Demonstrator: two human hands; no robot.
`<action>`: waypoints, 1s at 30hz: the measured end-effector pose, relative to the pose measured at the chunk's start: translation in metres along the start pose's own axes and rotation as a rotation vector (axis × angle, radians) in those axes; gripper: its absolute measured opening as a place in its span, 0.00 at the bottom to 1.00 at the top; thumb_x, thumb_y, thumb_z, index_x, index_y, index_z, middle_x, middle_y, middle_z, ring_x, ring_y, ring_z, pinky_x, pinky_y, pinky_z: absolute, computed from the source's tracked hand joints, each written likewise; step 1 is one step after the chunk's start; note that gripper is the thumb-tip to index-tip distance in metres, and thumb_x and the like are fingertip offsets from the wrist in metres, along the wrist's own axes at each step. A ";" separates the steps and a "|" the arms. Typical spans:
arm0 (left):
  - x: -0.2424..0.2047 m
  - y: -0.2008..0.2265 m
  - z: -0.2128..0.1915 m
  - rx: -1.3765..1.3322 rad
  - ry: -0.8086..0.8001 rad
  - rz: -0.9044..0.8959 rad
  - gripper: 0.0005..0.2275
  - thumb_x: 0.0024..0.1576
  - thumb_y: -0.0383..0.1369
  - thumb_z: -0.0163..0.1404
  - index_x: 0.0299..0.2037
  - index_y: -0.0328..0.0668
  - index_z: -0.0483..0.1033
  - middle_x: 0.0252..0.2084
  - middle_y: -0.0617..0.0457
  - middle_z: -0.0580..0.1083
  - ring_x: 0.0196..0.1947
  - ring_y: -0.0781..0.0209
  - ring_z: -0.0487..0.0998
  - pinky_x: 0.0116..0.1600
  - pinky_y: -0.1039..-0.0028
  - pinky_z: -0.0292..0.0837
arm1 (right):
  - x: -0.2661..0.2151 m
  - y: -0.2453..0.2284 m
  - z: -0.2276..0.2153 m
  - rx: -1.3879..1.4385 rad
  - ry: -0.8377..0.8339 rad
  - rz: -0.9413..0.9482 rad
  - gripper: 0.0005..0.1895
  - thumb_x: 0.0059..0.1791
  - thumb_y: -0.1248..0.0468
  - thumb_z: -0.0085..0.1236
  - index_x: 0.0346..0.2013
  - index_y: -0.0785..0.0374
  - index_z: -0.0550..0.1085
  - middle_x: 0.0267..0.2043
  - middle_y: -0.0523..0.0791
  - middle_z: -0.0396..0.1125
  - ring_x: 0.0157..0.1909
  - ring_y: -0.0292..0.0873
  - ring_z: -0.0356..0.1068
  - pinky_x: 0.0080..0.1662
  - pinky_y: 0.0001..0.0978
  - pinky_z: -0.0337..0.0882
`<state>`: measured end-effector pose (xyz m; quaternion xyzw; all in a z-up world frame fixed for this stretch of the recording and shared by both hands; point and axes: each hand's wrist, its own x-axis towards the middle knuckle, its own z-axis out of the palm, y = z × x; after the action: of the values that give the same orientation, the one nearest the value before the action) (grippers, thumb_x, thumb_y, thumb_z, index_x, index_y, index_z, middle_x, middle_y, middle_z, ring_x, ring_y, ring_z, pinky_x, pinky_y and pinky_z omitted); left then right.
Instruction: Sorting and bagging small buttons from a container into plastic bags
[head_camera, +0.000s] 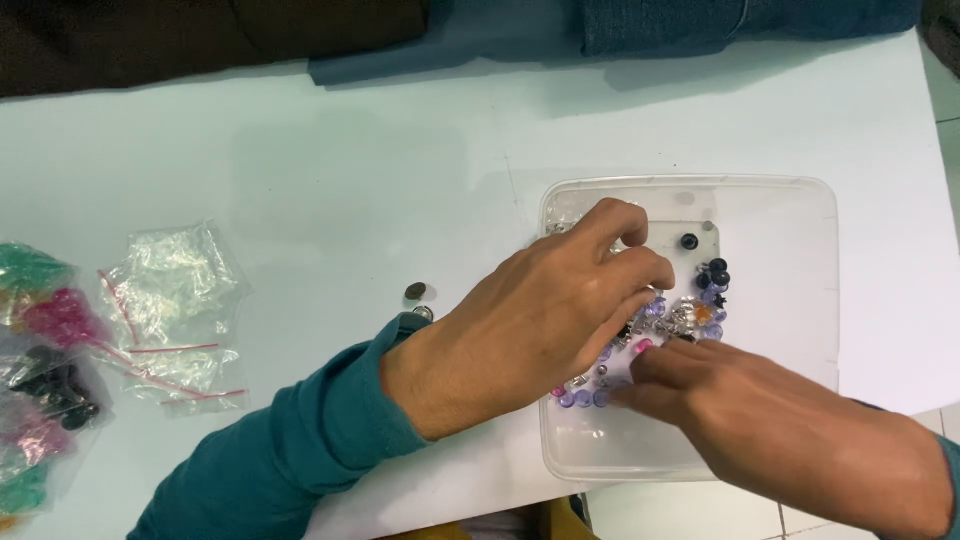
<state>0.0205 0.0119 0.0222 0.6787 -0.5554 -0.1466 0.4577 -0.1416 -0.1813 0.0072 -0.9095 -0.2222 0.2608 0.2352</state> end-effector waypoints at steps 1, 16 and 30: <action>0.000 -0.001 0.000 0.000 0.001 -0.006 0.08 0.59 0.17 0.53 0.46 0.34 0.70 0.49 0.42 0.64 0.25 0.49 0.72 0.30 0.64 0.71 | 0.004 -0.001 0.001 0.003 -0.003 -0.004 0.36 0.39 0.82 0.50 0.60 0.55 0.75 0.43 0.46 0.72 0.42 0.55 0.72 0.44 0.47 0.74; 0.005 -0.009 -0.009 -0.222 0.063 -0.031 0.06 0.64 0.23 0.48 0.49 0.37 0.73 0.45 0.47 0.72 0.46 0.55 0.76 0.54 0.71 0.76 | 0.041 0.032 -0.013 -0.362 0.290 0.176 0.12 0.41 0.79 0.48 0.31 0.60 0.65 0.33 0.50 0.63 0.31 0.52 0.61 0.33 0.45 0.64; 0.001 -0.007 -0.005 -0.122 0.031 -0.062 0.06 0.64 0.21 0.45 0.48 0.34 0.73 0.44 0.47 0.67 0.36 0.54 0.77 0.43 0.70 0.79 | 0.044 0.028 -0.012 -0.208 0.291 0.312 0.12 0.44 0.81 0.42 0.28 0.60 0.62 0.26 0.48 0.59 0.23 0.50 0.53 0.29 0.44 0.61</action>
<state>0.0283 0.0133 0.0196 0.6685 -0.5172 -0.1837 0.5019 -0.0929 -0.1836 -0.0150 -0.9802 -0.0683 0.1359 0.1267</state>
